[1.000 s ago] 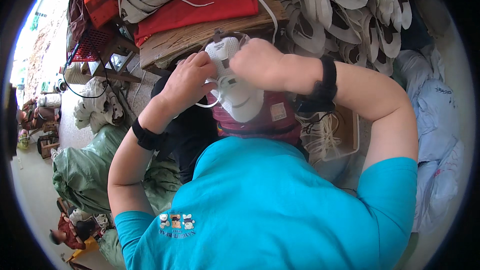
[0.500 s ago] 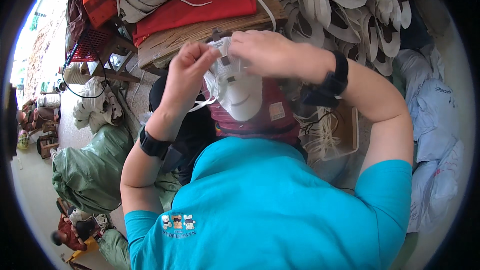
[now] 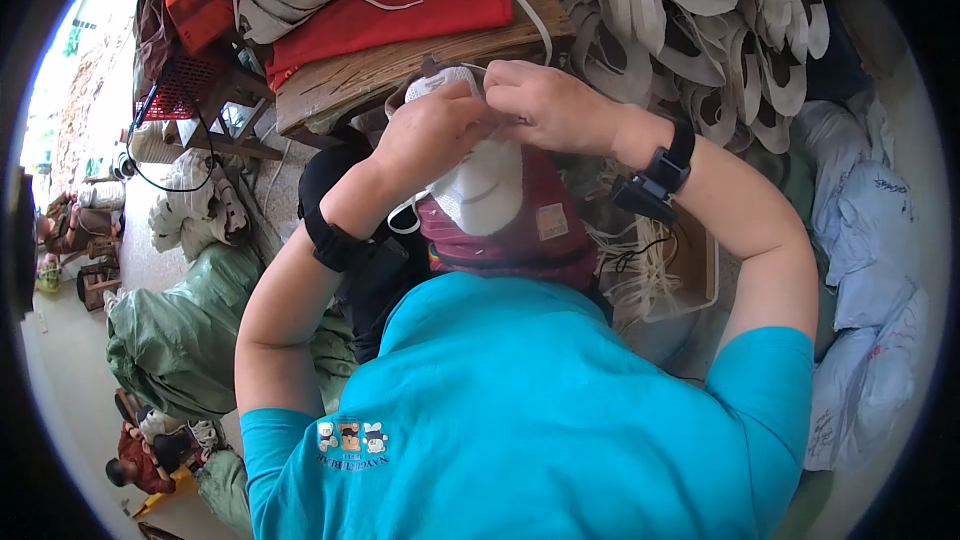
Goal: The person threads white shoelaces through the eyelets of a white sneaker placed on a wooden bench. They pull the laces tight and adjust the fit, repeating the process for multiple shoes in a workshop setting.
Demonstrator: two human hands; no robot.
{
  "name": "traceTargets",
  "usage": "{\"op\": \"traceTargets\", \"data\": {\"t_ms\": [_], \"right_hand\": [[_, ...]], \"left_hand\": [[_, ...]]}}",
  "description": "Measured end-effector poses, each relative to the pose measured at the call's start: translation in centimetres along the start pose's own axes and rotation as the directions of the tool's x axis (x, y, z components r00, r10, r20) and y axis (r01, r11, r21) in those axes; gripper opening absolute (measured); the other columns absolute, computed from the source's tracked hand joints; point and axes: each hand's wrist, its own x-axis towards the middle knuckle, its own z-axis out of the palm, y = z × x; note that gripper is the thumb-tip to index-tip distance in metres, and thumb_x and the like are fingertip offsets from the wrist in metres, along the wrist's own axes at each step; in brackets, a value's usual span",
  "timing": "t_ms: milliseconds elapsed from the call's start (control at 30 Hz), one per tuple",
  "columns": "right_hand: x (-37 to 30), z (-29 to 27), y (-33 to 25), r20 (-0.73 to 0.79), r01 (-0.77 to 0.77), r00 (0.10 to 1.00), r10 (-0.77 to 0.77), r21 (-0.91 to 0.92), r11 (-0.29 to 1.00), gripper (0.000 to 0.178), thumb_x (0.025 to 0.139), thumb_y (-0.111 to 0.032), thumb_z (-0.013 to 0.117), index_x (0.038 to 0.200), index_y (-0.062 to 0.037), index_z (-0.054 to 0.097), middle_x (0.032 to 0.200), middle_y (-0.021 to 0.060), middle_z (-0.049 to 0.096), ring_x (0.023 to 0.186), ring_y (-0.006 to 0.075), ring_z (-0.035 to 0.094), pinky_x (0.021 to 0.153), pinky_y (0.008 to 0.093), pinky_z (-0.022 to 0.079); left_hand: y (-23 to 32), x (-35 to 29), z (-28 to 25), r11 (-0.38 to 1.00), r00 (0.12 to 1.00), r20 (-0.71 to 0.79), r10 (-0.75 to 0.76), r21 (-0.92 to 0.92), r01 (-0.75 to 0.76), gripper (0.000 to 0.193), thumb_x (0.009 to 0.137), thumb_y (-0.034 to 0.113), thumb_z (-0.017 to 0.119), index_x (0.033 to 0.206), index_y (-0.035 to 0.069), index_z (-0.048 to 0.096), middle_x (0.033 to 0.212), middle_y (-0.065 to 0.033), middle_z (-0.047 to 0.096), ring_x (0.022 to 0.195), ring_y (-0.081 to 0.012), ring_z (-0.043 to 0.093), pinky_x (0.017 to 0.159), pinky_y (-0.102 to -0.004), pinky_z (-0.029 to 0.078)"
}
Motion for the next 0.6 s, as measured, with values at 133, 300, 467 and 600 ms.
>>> {"op": "traceTargets", "data": {"t_ms": [133,300,467,600], "right_hand": [[0.1,0.0,-0.7,-0.012,-0.080,0.997,0.081,0.023,0.997,0.022,0.077,-0.006,0.075,0.088,-0.0019,0.057,0.102,0.0103,0.055,0.094,0.0317,0.059,0.080,0.0398,0.050],[0.7,-0.3,-3.2,-0.067,-0.142,0.987,0.145,0.048,0.989,0.012,0.088,-0.010,0.069,0.095,-0.0031,0.063,0.098,0.0102,0.059,0.087,0.0269,0.063,0.076,0.0375,0.052],[4.3,2.4,-7.3,-0.150,-0.141,0.959,0.242,0.488,0.861,0.020,0.100,-0.019,0.058,0.102,-0.0010,0.066,0.092,0.0097,0.065,0.088,0.0188,0.064,0.078,0.0315,0.052],[4.9,2.2,-6.3,0.057,-0.208,0.969,0.240,0.713,0.670,0.021,0.103,-0.017,0.052,0.105,-0.0012,0.065,0.094,0.0032,0.062,0.086,0.0108,0.060,0.082,0.0282,0.049]], "left_hand": [[-0.6,-0.6,0.2,0.973,0.991,-0.085,0.099,0.218,-0.079,0.008,0.091,0.018,0.063,0.094,0.012,0.068,0.084,-0.0022,0.059,0.074,-0.0222,0.064,0.062,-0.0373,0.051],[-4.4,-0.2,-8.7,-0.379,0.913,0.297,-0.281,-0.908,0.179,0.015,0.104,0.015,0.050,0.106,0.005,0.060,0.068,0.0082,0.033,0.054,-0.0038,0.030,0.045,-0.0210,0.026],[2.3,-0.5,-11.1,-0.500,0.971,0.239,-0.025,-0.844,0.195,0.008,0.101,0.011,0.054,0.100,0.005,0.060,0.064,0.0099,0.032,0.052,-0.0023,0.026,0.045,-0.0209,0.022],[-1.6,-2.7,-10.5,-0.517,0.977,0.103,-0.184,-0.856,-0.008,0.007,0.100,0.010,0.056,0.101,0.004,0.061,0.070,0.0068,0.041,0.059,-0.0029,0.035,0.051,-0.0208,0.029]]}}
